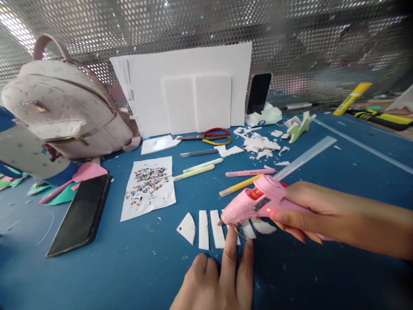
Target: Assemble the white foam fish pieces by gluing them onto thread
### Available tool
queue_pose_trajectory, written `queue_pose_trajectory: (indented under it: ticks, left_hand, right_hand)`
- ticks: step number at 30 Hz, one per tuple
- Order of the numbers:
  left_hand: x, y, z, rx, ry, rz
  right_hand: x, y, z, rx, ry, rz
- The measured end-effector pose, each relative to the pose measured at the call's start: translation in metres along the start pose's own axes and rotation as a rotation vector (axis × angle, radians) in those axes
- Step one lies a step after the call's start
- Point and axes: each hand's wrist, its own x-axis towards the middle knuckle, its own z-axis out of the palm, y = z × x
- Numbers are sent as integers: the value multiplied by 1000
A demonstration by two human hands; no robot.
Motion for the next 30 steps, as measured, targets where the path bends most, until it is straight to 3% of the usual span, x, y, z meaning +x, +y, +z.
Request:
queue_pose_trajectory:
  ticks: [6,14,19,24,30]
  left_hand:
    - [2,-4,-3,-16,21,10]
    - [-3,1,0,67,-66,14]
    - [4,-6,-10,19,-44,49]
    - [4,-9,-14,15,-90,65]
    - [3,-7,-12,-4,-99,35]
  right_hand:
    - [0,-3,-2,10,-27,-2]
    - [-3,-14,0,34,89,-43]
    - [1,0,-5,5,-7,-17]
    - [1,3,-6,0,29,-24]
    - [6,10,-8,10,-72,-125]
